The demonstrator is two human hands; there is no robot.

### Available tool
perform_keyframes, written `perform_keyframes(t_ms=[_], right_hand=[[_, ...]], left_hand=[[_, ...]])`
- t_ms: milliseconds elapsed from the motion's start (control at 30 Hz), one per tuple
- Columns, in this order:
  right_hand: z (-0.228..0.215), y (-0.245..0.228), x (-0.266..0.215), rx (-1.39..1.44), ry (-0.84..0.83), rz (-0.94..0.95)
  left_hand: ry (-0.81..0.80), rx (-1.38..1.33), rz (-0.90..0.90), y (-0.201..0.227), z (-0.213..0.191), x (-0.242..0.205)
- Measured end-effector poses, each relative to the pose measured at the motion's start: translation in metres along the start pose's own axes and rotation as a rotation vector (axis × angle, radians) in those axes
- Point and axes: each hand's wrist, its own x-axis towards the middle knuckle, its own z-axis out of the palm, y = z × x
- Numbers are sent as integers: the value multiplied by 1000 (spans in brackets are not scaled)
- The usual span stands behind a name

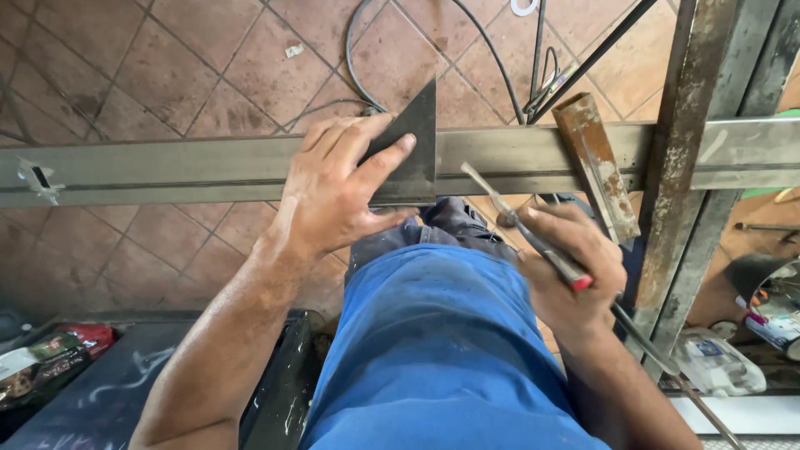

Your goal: Marking measurement lines on metal rectangular tubing using a speed square and a marker.

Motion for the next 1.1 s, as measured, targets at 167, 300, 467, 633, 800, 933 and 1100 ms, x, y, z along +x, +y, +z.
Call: perform_keyframes(t_ms=[167,300,467,633,800,933,1100], right_hand=[[23,11,10,-109,-1,-51],[38,24,17,-236,3,-189],[43,17,25,-167,-20,-236],[43,18,23,-196,-31,-254],[42,17,25,-167,-54,-257],[42,18,26,-183,-59,-259],[43,16,26,-169,-56,-253]], left_hand=[[8,16,-2,0,3,-1],[4,25,-13,1,2,-2],[12,16,-15,1,1,-1],[23,22,-2,0,3,-1],[10,15,-7,-1,3,-2],[20,23,-10,0,3,-1],[13,17,-10,0,3,-2]])
